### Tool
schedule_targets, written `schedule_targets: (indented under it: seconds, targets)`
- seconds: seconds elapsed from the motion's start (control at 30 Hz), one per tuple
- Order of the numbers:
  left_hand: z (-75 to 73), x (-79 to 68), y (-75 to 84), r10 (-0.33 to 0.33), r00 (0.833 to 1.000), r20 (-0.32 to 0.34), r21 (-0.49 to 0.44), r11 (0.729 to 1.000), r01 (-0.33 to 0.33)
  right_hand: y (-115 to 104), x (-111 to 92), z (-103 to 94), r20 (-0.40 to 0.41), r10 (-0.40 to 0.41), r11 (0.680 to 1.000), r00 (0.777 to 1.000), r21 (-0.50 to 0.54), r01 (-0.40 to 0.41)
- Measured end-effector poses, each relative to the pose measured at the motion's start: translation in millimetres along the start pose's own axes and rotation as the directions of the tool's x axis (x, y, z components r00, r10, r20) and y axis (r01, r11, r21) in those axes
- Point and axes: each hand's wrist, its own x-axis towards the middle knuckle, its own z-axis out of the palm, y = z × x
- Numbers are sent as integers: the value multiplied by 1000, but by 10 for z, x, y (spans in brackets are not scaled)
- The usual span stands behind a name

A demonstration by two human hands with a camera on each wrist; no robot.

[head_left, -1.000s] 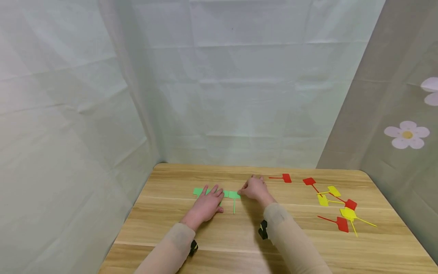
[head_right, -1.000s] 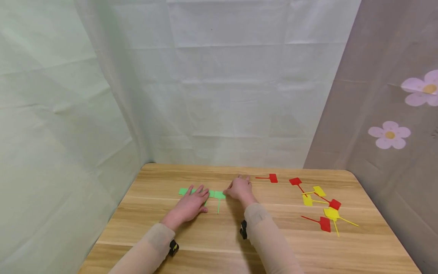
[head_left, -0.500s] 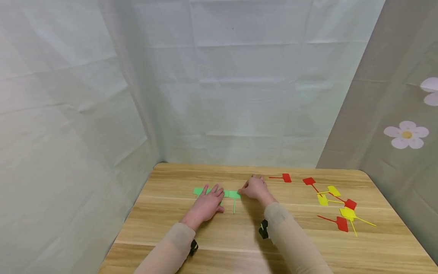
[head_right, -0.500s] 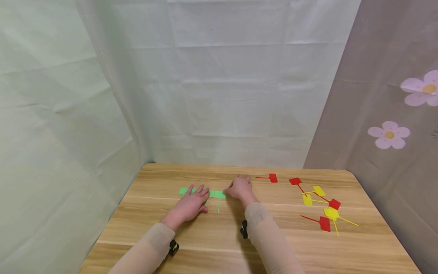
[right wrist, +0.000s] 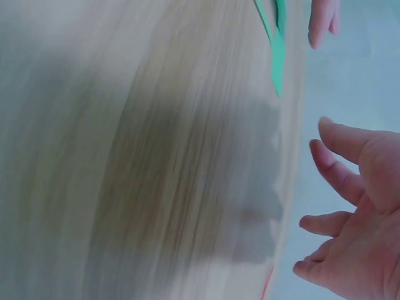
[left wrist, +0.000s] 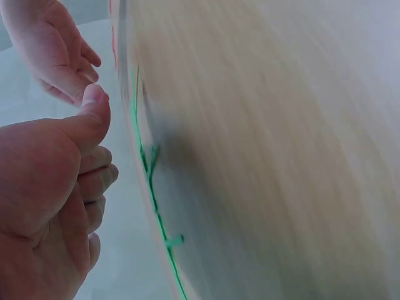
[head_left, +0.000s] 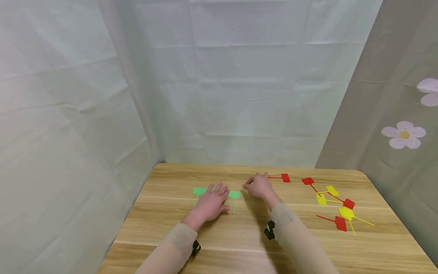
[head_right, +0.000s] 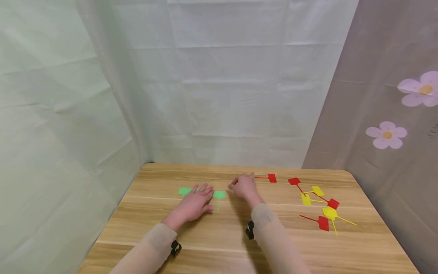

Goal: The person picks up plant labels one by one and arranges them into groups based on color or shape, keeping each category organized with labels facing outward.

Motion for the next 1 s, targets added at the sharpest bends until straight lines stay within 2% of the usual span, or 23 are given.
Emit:
schedule_targets:
  seconds: [0.1,0.3,0.53,0.63,0.77,1.0]
  targets:
    - [-2,53,72,14,1000,0,-20,1000,-14,78,-62,-65,-43,8,999,999,50,-6]
    - [62,154,171,29,1000,13,-12,1000,-28,242,-346,-228,-86,-50,996,995,66,56]
    - [102,197,225,41,999,24,-6,999,-41,313,-864,-334,-33,-54,991,998,117,57]
    - [118,202,226,44,998,34,20,999,-45,340,-1022,-337,-24,-47,987,999,149,50]
    - [131,204,236,47,998,50,65,997,-50,357,-1151,-348,-40,-54,982,998,180,61]
    - [131,204,261,33,997,66,77,996,-38,376,-1255,-376,-56,-54,982,997,179,63]
